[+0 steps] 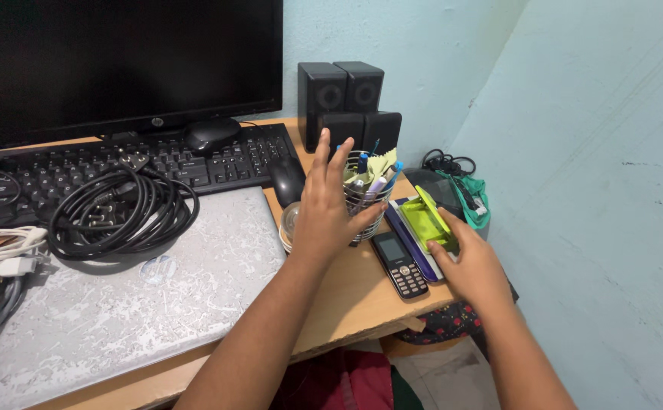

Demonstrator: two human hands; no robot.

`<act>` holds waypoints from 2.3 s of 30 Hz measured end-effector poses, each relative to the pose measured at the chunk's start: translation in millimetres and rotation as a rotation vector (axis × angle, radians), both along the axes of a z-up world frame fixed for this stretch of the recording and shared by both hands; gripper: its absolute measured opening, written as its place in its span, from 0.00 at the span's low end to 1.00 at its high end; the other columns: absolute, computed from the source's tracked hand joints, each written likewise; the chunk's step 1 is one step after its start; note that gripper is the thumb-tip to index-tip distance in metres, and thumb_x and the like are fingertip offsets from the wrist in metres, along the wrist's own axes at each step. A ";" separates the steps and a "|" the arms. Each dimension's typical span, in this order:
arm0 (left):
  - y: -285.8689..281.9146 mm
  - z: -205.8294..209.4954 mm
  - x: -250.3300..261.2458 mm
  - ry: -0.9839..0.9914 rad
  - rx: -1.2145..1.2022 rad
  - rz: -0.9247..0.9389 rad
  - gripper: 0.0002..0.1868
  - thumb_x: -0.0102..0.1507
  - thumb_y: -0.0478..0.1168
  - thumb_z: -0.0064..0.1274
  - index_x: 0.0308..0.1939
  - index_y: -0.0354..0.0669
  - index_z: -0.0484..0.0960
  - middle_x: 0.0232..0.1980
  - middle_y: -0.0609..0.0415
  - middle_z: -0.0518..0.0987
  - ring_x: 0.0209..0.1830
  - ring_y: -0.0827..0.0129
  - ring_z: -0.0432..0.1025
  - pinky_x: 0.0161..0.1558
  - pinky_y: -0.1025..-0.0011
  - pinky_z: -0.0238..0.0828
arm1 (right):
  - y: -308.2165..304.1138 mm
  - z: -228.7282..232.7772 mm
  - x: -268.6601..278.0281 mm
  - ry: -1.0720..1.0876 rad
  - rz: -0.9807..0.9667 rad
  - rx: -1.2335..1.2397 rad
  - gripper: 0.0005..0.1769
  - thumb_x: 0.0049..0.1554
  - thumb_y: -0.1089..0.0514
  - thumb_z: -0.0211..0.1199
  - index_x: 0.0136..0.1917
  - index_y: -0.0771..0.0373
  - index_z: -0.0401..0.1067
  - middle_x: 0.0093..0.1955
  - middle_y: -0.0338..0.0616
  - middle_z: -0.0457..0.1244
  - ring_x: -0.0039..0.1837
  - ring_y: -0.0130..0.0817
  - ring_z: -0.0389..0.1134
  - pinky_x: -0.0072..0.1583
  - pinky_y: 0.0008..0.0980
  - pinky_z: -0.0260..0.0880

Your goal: The person organizes a cluttered desk by coiling cables, crumpling a sheet of paper, and discarding it into a trash bin. They then open a drawer and place various cables and small items inside to tidy the workspace.

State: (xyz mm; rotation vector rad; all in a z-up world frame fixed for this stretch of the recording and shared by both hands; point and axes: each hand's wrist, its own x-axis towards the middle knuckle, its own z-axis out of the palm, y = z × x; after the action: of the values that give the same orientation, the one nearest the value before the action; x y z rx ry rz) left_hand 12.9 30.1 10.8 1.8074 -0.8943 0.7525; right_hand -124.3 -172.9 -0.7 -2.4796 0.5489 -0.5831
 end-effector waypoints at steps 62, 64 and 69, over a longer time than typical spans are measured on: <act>282.6 -8.3 3.3 0.048 0.426 0.502 0.24 0.50 0.53 0.70 0.34 0.37 0.83 0.43 0.46 0.81 0.58 0.52 0.69 0.62 0.50 0.57 | 232.8 29.5 158.2 0.027 0.393 -0.818 0.33 0.54 0.44 0.62 0.71 0.48 0.65 0.78 0.47 0.51 0.80 0.50 0.49 0.73 0.50 0.56; 281.5 -1.7 0.9 0.169 0.446 0.476 0.24 0.53 0.57 0.69 0.32 0.38 0.83 0.38 0.48 0.81 0.50 0.54 0.71 0.59 0.52 0.59 | 237.1 36.3 176.1 0.116 0.488 -0.688 0.34 0.55 0.43 0.63 0.73 0.47 0.63 0.79 0.45 0.52 0.80 0.47 0.52 0.73 0.47 0.57; 285.1 0.4 -1.5 0.176 0.428 0.456 0.24 0.55 0.61 0.66 0.30 0.42 0.85 0.34 0.53 0.82 0.46 0.57 0.71 0.52 0.56 0.62 | 272.2 23.8 208.6 0.106 0.830 -0.427 0.36 0.57 0.50 0.60 0.78 0.50 0.58 0.81 0.47 0.50 0.78 0.49 0.52 0.73 0.46 0.53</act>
State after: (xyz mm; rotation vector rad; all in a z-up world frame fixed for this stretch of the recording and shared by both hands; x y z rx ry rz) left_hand 11.4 315.3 11.3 2.4651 -0.5555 0.6971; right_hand 84.3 99.2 23.1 -2.8148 -0.6326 -0.2376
